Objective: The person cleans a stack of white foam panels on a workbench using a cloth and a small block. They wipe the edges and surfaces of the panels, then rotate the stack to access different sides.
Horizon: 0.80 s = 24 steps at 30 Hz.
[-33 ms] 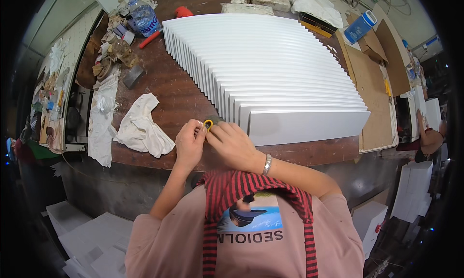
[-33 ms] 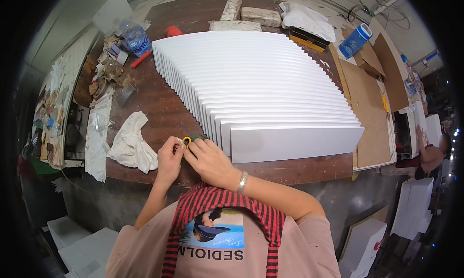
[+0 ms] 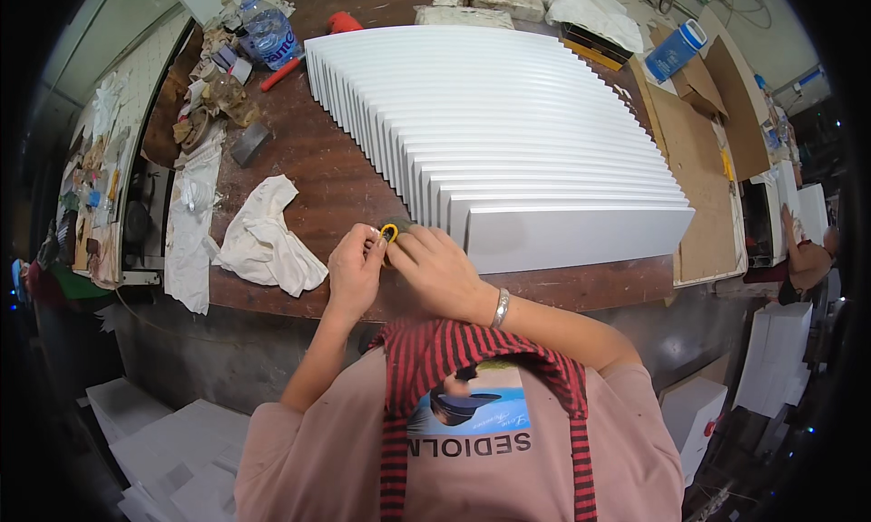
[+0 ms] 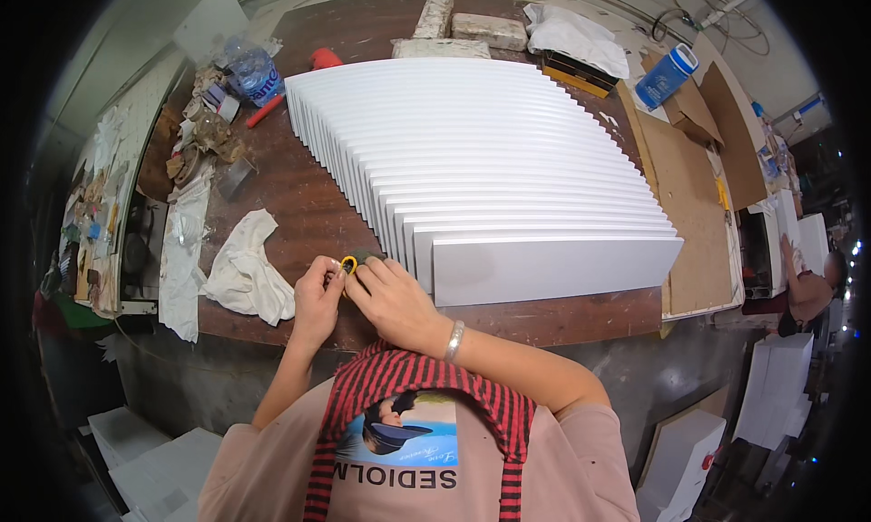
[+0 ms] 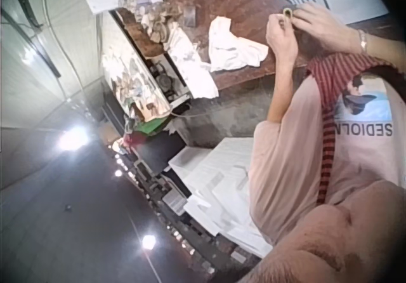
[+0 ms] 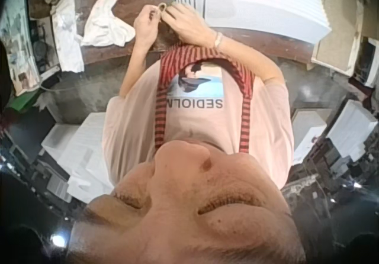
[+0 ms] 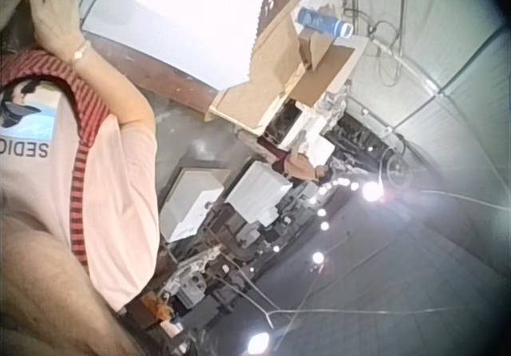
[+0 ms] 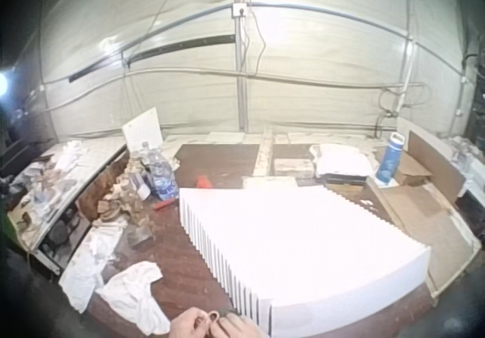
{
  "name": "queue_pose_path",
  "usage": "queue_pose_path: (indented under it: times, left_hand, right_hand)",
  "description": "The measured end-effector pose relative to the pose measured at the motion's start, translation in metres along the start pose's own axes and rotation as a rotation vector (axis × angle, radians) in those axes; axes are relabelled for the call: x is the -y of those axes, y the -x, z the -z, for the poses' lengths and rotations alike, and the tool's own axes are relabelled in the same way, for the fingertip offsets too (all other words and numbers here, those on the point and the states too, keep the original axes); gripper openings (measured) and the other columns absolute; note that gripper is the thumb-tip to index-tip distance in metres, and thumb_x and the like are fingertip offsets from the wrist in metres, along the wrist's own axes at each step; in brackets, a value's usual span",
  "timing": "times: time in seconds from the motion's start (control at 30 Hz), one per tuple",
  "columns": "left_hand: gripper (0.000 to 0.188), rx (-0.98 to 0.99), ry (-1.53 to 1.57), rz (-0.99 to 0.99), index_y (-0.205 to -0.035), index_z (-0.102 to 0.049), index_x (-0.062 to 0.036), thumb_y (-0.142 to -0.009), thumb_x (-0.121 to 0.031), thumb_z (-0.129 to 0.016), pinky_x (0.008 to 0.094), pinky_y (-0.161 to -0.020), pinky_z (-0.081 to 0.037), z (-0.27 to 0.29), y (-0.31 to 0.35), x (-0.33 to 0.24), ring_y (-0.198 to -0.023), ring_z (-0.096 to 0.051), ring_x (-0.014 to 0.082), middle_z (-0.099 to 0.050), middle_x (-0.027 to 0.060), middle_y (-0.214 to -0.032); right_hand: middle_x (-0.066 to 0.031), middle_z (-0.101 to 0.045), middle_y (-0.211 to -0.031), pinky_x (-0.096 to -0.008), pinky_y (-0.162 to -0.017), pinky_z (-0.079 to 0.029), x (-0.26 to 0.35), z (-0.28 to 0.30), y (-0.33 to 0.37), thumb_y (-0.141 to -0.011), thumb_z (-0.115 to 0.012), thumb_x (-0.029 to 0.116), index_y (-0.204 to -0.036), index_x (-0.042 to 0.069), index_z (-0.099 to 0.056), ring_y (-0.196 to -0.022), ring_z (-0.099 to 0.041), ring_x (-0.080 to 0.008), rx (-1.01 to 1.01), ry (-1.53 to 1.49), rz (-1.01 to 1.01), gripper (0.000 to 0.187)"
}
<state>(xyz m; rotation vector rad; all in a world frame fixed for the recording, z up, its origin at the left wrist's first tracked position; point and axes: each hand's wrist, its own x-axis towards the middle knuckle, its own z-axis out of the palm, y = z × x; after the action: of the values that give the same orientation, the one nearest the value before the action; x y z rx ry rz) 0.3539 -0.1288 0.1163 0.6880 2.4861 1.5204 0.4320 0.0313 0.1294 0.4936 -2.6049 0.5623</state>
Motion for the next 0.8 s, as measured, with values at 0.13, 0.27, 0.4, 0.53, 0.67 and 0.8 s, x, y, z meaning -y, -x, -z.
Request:
queue_pose_path:
  times: [0.13, 0.27, 0.4, 0.53, 0.67, 0.8]
  left_hand:
    - [0.01, 0.042, 0.009, -0.018, -0.095, -0.057, -0.0001, -0.096, -0.008, -0.063, 0.0341, -0.061, -0.048, 0.001, -0.001, 0.009, -0.063, -0.059, 0.0211, -0.06, 0.0106, -0.074]
    - [0.008, 0.067, 0.25, 0.014, -0.093, -0.055, 0.0001, -0.096, -0.005, -0.061, 0.0286, -0.058, -0.043, 0.0, -0.007, 0.014, -0.063, -0.051, 0.0101, -0.055, 0.0051, -0.071]
    - [0.01, 0.173, 0.328, 0.068, -0.092, -0.055, 0.0004, -0.096, -0.004, -0.062, 0.0259, -0.058, -0.04, 0.003, -0.011, 0.011, -0.065, -0.047, 0.0056, -0.053, 0.0029, -0.072]
    - [0.01, 0.145, 0.111, 0.015, -0.091, -0.056, 0.0006, -0.093, -0.005, -0.064, 0.0312, -0.06, -0.043, 0.004, -0.013, 0.002, -0.064, -0.053, 0.0145, -0.056, 0.0085, -0.073]
    - [0.009, 0.148, -0.065, -0.07, -0.091, -0.057, 0.0003, -0.09, -0.004, -0.065, 0.0389, -0.062, -0.047, 0.003, -0.014, -0.012, -0.066, -0.058, 0.0289, -0.059, 0.0142, -0.074]
    - [0.007, 0.102, -0.107, -0.177, -0.09, -0.059, -0.0008, -0.088, -0.003, -0.065, 0.0418, -0.063, -0.047, 0.009, -0.014, -0.03, -0.069, -0.06, 0.0332, -0.059, 0.0152, -0.076]
  right_hand:
    - [-0.0089, -0.061, -0.098, -0.0365, -0.085, -0.046, 0.0, -0.001, -0.002, -0.079, -0.062, 0.013, -0.104, 0.003, -0.06, -0.098, -0.058, -0.0252, 0.014, 0.037, 0.02, 0.027]
    - [-0.0094, -0.061, -0.103, -0.0359, -0.089, -0.047, -0.001, 0.004, -0.002, -0.08, -0.061, 0.014, -0.104, 0.003, -0.06, -0.106, -0.059, -0.0255, -0.087, 0.065, 0.07, 0.026]
    - [-0.01, -0.062, -0.102, -0.0359, -0.088, -0.047, -0.005, 0.011, -0.001, -0.079, -0.06, 0.016, -0.093, 0.003, -0.061, -0.104, -0.059, -0.026, -0.056, 0.082, 0.132, 0.019]
    - [-0.0099, -0.062, -0.089, -0.0356, -0.083, -0.047, 0.004, 0.013, 0.002, -0.078, -0.059, 0.018, -0.08, 0.003, -0.059, -0.094, -0.057, -0.0253, 0.239, -0.016, 0.256, 0.015]
    - [-0.0151, -0.067, -0.079, -0.036, -0.082, -0.049, 0.014, 0.008, 0.0, -0.07, -0.065, 0.02, -0.074, 0.002, -0.063, -0.076, -0.064, -0.0275, 0.483, -0.102, 0.342, 0.019]
    - [-0.0185, -0.066, -0.07, -0.0492, -0.067, -0.054, -0.003, 0.011, -0.013, -0.077, -0.062, 0.016, -0.075, 0.001, -0.064, -0.071, -0.068, -0.0397, 0.505, -0.227, -0.052, 0.015]
